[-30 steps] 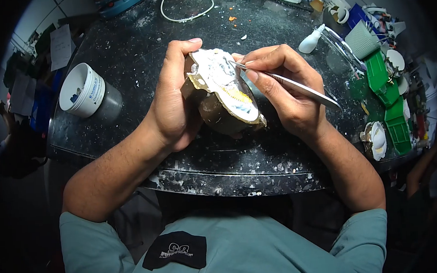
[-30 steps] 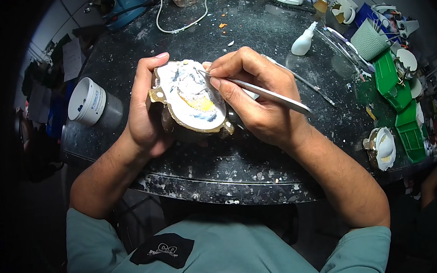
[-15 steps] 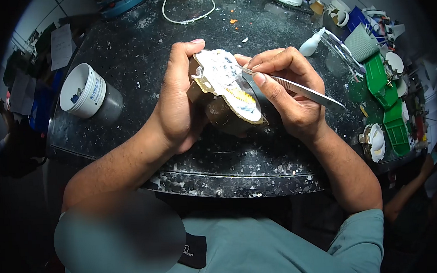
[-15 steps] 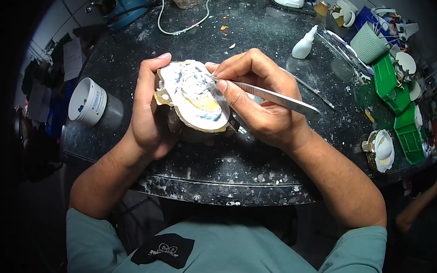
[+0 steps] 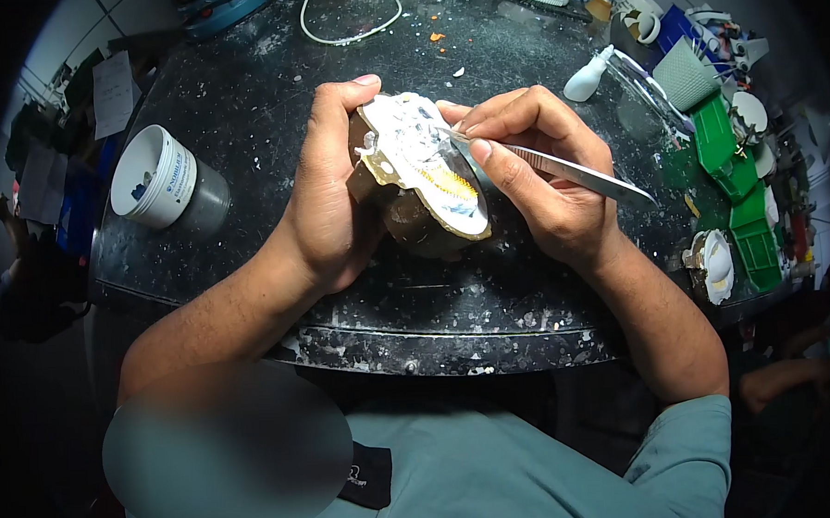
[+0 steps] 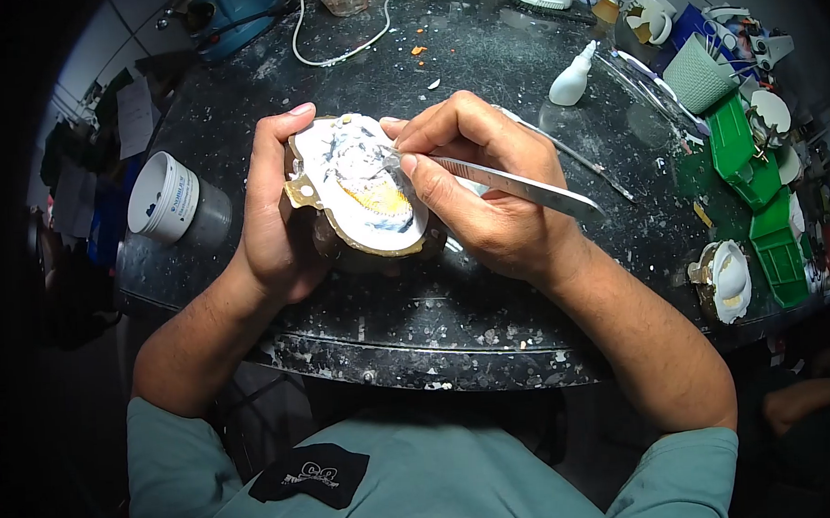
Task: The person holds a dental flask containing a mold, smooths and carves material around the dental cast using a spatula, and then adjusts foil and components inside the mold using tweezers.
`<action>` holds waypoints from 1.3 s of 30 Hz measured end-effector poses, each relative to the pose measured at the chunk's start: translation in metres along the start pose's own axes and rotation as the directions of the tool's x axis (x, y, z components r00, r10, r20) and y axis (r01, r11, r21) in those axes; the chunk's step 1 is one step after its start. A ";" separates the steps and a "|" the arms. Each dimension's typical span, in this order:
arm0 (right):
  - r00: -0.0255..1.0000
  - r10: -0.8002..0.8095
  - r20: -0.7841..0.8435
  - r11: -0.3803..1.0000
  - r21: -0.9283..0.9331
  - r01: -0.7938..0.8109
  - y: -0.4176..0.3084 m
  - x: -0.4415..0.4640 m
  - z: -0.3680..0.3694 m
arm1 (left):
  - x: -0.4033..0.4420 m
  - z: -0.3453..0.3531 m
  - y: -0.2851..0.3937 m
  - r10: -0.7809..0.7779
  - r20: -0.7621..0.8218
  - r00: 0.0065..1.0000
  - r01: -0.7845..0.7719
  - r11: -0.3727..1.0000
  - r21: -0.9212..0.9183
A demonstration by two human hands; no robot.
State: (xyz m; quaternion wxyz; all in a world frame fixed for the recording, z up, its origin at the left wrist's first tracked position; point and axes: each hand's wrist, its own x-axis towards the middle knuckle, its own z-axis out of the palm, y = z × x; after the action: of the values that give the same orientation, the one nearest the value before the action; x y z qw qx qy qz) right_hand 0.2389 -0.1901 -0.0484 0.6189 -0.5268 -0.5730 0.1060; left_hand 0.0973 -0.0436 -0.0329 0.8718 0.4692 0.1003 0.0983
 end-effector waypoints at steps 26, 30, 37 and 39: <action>0.989 0.106 -0.104 0.990 0.107 -0.095 -0.013 -0.002 0.006 | -0.002 0.004 -0.007 0.086 -0.051 0.995 -0.080 0.992 0.096; 0.993 0.080 -0.090 0.993 0.090 -0.071 -0.013 -0.001 0.007 | -0.002 0.003 -0.007 0.086 -0.057 0.995 -0.082 0.994 0.075; 0.986 -0.135 -0.094 0.982 0.123 0.146 -0.008 0.000 0.004 | 0.002 -0.006 -0.004 0.044 0.024 0.999 -0.038 0.980 -0.197; 0.986 -0.133 -0.103 0.988 0.070 0.140 -0.012 0.002 0.002 | 0.002 -0.005 -0.003 -0.037 0.065 0.997 0.054 0.955 -0.292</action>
State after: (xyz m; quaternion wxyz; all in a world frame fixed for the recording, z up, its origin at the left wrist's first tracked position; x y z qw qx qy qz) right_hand 0.2324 -0.1929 -0.0385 0.6719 -0.4664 -0.5722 0.0594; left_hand 0.0983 -0.0402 -0.0382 0.9364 0.3349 0.0697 0.0782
